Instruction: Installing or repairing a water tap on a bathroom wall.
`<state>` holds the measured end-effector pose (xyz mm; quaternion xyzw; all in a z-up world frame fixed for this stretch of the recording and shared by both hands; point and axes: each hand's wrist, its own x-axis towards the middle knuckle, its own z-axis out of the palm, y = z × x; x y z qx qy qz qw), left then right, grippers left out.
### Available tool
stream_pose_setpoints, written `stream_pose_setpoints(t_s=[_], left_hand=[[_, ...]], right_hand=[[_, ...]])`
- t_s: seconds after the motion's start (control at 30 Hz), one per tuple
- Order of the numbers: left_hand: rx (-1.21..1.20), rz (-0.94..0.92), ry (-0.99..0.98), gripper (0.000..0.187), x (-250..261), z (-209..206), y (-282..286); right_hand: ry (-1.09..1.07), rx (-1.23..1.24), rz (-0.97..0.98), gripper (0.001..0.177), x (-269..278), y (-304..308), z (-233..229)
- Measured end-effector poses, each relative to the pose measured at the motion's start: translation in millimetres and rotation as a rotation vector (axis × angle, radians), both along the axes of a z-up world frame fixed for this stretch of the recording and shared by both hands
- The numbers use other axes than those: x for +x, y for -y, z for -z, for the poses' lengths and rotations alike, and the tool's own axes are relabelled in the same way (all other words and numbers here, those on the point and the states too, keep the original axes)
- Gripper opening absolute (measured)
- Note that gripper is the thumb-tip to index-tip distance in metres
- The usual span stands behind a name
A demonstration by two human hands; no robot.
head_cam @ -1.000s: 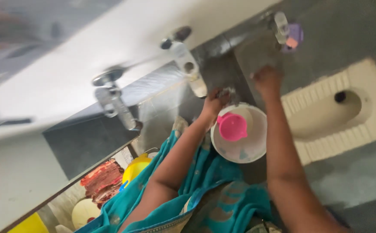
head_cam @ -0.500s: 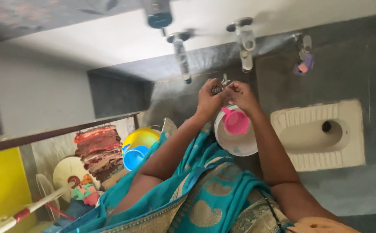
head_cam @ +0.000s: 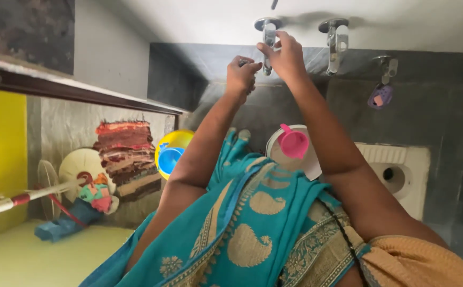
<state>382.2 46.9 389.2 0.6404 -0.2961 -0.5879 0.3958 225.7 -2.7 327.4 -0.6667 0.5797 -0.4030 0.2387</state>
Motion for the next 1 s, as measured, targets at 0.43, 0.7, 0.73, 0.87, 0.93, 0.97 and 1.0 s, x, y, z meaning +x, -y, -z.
stream_pose_setpoints(t_s=[0.43, 0.7, 0.73, 0.87, 0.93, 0.97, 1.0], left_hand=[[0.023, 0.083, 0.008, 0.020, 25, 16, 19], [-0.088, 0.146, 0.140, 0.022, 11, 24, 61], [-0.094, 0.137, 0.124, 0.025, 9, 19, 66], [-0.084, 0.172, 0.131, 0.031, 3, 19, 73], [-0.058, 0.200, 0.246, 0.040, 2, 5, 71], [-0.056, 0.202, 0.246, 0.040, 1, 27, 78], [-0.280, 0.219, 0.338, 0.046, 1, 50, 84]], right_hand=[[-0.224, -0.003, -0.089, 0.038, 3, 25, 17], [-0.095, 0.052, -0.232, 0.025, -6, 18, -16], [-0.067, 0.060, -0.270, 0.023, -9, 20, -22], [-0.024, 0.093, -0.277, 0.019, -15, 23, -11], [-0.013, 0.003, -0.296, 0.024, -15, 24, -11], [-0.012, 0.005, -0.295, 0.024, -19, 27, -11], [0.019, 0.018, -0.330, 0.026, -21, 29, -10]])
